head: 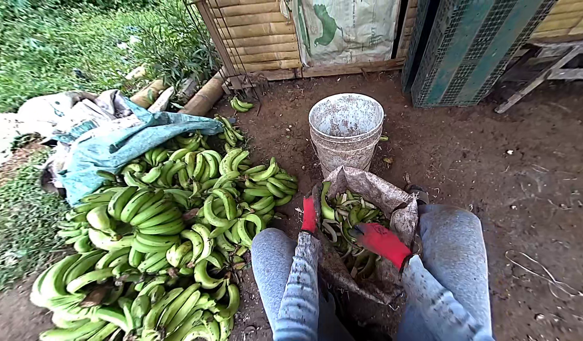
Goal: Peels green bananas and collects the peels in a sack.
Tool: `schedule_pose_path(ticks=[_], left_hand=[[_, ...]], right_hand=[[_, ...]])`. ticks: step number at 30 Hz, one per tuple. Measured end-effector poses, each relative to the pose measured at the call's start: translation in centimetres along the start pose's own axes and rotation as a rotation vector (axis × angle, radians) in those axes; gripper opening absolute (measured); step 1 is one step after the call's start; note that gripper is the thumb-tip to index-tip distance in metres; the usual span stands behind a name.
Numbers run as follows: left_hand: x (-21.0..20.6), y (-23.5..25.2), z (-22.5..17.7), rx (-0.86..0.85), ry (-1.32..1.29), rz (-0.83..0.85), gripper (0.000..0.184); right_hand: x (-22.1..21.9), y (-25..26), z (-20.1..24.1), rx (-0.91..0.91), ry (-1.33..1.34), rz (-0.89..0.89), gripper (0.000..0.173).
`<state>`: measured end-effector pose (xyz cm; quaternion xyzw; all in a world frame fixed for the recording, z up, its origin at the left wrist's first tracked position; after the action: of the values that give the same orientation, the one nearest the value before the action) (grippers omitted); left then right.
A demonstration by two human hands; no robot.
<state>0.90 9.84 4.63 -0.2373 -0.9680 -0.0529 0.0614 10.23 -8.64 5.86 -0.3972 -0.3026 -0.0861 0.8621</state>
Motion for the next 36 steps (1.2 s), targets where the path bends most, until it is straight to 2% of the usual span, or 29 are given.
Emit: schedule_pose_path(ticks=[2, 3, 5, 7, 9, 11, 14, 15, 16, 18, 21, 22, 23, 25, 27, 28, 30, 33, 34, 36], left_hand=[[0.2, -0.6, -2.7, 0.001, -0.286, 0.034, 0.037], [0.2, -0.8, -3.8, 0.006, -0.376, 0.073, 0.036], [0.1, -1.3, -5.4, 0.003, -0.457, 0.116, 0.037], [-0.2, -2.2, -5.9, -0.023, -0.478, 0.132, 0.036], [-0.5, -3.2, -5.1, -0.032, -0.476, 0.123, 0.038], [-1.0, -4.4, -3.6, -0.006, -0.465, 0.079, 0.044], [-0.9, -6.4, -2.0, 0.009, -0.349, 0.113, 0.043], [-0.9, -6.6, -1.8, 0.022, -0.342, 0.093, 0.038], [-0.7, -6.2, -1.4, 0.033, -0.355, 0.052, 0.034], [0.0, -4.7, -1.1, 0.039, -0.451, 0.003, 0.032], [-0.4, -3.4, -2.2, 0.077, -0.667, -0.012, 0.037], [-0.6, -3.4, -2.3, 0.106, -0.729, 0.015, 0.039], [-0.9, -3.8, -2.1, 0.142, -0.792, 0.058, 0.042], [-1.7, -5.5, -1.4, 0.216, -0.819, 0.130, 0.045], [-1.7, -6.5, -0.9, 0.203, -0.621, 0.142, 0.043], [-1.5, -6.6, -0.7, 0.157, -0.518, 0.130, 0.043], [-0.7, -5.5, -0.5, 0.073, -0.403, 0.051, 0.043], [0.3, -3.3, -1.0, -0.054, -0.335, -0.078, 0.042], [0.4, -2.9, -1.1, -0.077, -0.364, -0.078, 0.040], [0.2, -3.3, -0.8, -0.041, -0.488, 0.013, 0.037]], right_hand=[[5.5, -1.1, 0.3, 0.076, 0.128, -0.295, 0.042], [6.9, -1.3, 0.7, 0.166, 0.182, -0.381, 0.039], [6.8, -1.7, 2.2, 0.374, 0.209, -0.381, 0.039], [4.9, -1.9, 3.4, 0.482, 0.078, -0.298, 0.039], [3.7, -0.9, 3.5, 0.442, -0.019, -0.299, 0.040], [4.0, 0.8, 2.9, 0.312, -0.034, -0.394, 0.041], [5.7, 3.6, 0.7, 0.050, 0.110, -0.553, 0.041], [6.5, 4.0, 0.1, 0.024, 0.177, -0.581, 0.041], [6.8, 3.8, 0.1, 0.058, 0.235, -0.580, 0.040], [5.8, 2.6, 1.0, 0.251, 0.335, -0.484, 0.036], [2.4, 1.2, 2.0, 0.470, 0.343, -0.060, 0.035], [1.8, 1.2, 2.3, 0.480, 0.289, -0.025, 0.035], [1.9, 1.4, 2.3, 0.450, 0.218, -0.088, 0.034], [3.5, 2.4, 1.9, 0.311, 0.092, -0.331, 0.038], [5.8, 3.5, 1.2, 0.169, 0.125, -0.541, 0.038], [6.8, 3.7, 0.7, 0.142, 0.189, -0.590, 0.038], [6.9, 2.9, 0.6, 0.224, 0.299, -0.524, 0.035], [3.2, 1.0, 1.7, 0.463, 0.310, -0.195, 0.033], [2.2, 0.7, 2.0, 0.488, 0.257, -0.151, 0.034], [1.9, 1.0, 2.3, 0.409, 0.107, -0.235, 0.036]])
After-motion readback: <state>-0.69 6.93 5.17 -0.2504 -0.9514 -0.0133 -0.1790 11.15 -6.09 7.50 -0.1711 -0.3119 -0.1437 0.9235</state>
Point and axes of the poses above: each hand's wrist, its own y-axis towards the middle knuckle, its own x-axis out of the back of the hand, z = x × y, the point moved 5 cm from there along y, towards the middle knuckle, and after that the axes turned 15 degrees about -x, right-handed, at the moved point
